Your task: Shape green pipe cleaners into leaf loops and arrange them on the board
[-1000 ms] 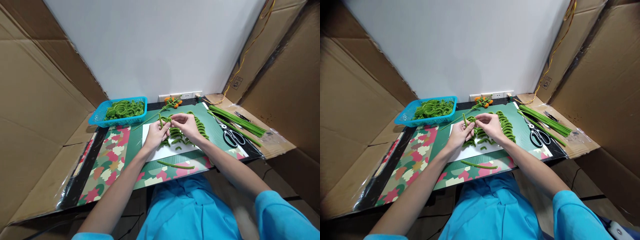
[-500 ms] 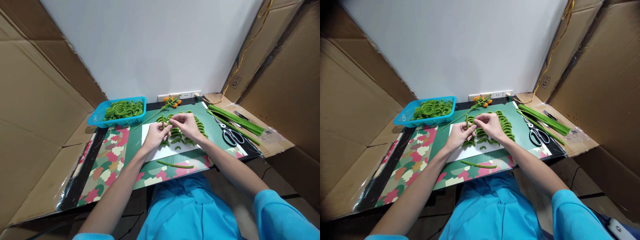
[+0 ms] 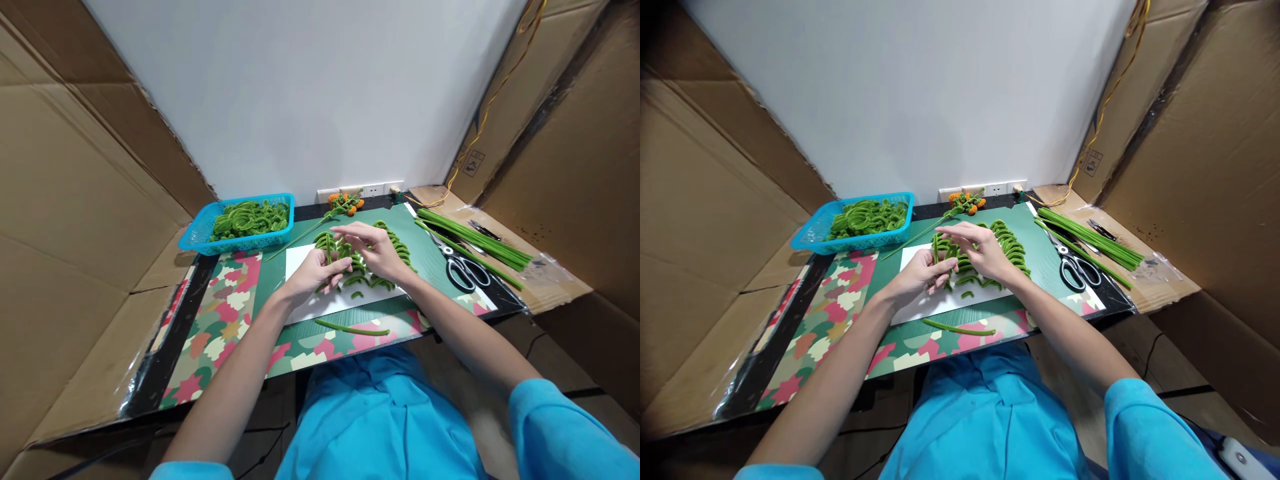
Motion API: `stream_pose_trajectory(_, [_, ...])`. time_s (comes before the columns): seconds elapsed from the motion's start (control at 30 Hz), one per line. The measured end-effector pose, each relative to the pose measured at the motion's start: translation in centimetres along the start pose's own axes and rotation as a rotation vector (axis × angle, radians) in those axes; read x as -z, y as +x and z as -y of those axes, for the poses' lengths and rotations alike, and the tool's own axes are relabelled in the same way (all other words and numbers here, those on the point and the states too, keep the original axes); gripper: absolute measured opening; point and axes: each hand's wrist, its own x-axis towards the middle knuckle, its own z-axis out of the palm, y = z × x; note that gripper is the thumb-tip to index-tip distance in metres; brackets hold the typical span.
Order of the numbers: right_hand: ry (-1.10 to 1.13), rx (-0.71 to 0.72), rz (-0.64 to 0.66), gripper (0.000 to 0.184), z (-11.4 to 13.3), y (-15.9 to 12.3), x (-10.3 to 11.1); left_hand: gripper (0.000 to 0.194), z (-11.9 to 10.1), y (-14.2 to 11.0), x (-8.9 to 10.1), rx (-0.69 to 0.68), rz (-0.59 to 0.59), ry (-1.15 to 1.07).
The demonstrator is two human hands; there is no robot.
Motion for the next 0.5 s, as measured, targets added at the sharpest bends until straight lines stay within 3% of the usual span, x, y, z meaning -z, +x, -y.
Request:
stream_pose_trajectory(0.17, [0.087,-0.038,-0.019,0.024,0.2,0.2,0.4,0.045,0.0,0.0,0.0,0.006,0.028,-0.058])
stream_pose_trajectory(0.5, [0.153,-0.166,-0.043,0.034,-0.8,0.5,0.5,0.047,0.1,0.6,-0.1,-0.068,-0.115,-0.204])
